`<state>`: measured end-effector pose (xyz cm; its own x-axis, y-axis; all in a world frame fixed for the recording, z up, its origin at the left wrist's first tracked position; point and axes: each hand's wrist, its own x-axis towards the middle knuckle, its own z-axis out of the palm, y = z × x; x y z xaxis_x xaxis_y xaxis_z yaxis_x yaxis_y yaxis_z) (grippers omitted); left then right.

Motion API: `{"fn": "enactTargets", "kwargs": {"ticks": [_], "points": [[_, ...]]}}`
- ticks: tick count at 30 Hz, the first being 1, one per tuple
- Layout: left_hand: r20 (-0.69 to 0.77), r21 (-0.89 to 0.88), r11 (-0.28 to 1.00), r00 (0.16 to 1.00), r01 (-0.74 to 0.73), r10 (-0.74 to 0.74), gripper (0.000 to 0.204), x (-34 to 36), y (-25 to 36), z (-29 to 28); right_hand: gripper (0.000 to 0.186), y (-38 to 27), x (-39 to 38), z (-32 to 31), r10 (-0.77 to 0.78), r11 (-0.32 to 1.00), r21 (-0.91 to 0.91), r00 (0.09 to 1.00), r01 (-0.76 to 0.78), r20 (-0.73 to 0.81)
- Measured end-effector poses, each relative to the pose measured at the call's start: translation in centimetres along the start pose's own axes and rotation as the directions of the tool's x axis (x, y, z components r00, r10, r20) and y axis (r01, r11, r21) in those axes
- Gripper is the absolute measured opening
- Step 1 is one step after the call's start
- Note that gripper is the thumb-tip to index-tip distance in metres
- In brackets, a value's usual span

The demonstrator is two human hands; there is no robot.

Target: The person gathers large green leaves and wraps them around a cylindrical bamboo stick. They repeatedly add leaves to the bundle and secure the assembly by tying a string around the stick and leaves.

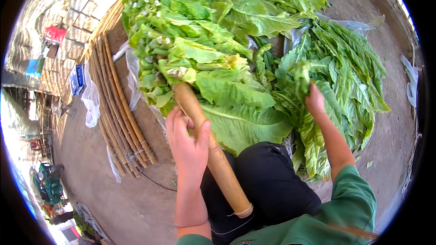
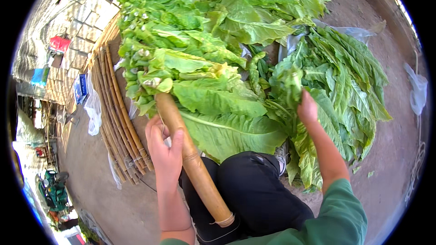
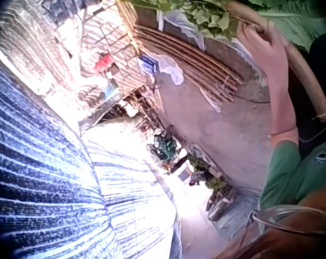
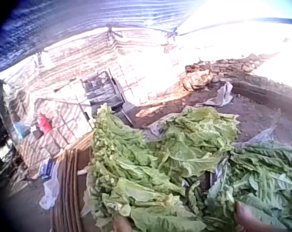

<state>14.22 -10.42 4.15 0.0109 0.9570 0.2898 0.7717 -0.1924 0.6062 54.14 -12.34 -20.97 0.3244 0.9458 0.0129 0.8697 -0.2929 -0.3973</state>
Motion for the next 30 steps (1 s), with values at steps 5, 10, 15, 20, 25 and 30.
{"fn": "enactTargets", "kwargs": {"ticks": [5, 10, 15, 20, 25, 30], "points": [[0.17, -0.281, 0.934, 0.97, 0.219, -0.176, 0.02, -1.2, 1.5, -2.8, 0.05, -7.6, 2.2, -8.1, -0.101, 0.909, 0.344, 0.924, 0.237, -0.369], [0.253, -0.126, 0.975, 0.956, 0.183, -0.147, 0.022, -2.1, 2.1, -3.2, 0.04, -27.9, 0.0, -15.6, -0.616, 0.604, 0.299, 0.671, 0.739, -0.413], [0.285, 0.092, 0.994, 0.955, 0.055, -0.08, 0.021, -1.5, 2.9, -5.6, 0.02, -36.6, 0.0, -11.3, -0.97, 0.171, 0.006, 0.169, 0.985, -0.176], [0.246, 0.189, 0.981, 0.969, -0.042, -0.005, 0.019, 2.6, -3.4, -8.1, 0.015, -35.3, 3.2, -11.8, -1.0, 0.029, 0.162, 0.03, 0.986, -0.005], [0.555, -0.486, 0.6, 0.755, 0.636, -0.35, 0.016, 2.1, -12.8, -3.0, 0.027, -34.9, 2.8, -11.4, -0.911, 0.412, 0.661, 0.292, 0.627, 0.29], [0.364, -0.696, 0.457, 0.821, 0.553, -0.44, 0.023, 0.5, -10.4, 3.3, 0.043, -29.5, 1.2, -7.8, -0.723, 0.672, 0.35, 0.681, 0.653, 0.118]]}}
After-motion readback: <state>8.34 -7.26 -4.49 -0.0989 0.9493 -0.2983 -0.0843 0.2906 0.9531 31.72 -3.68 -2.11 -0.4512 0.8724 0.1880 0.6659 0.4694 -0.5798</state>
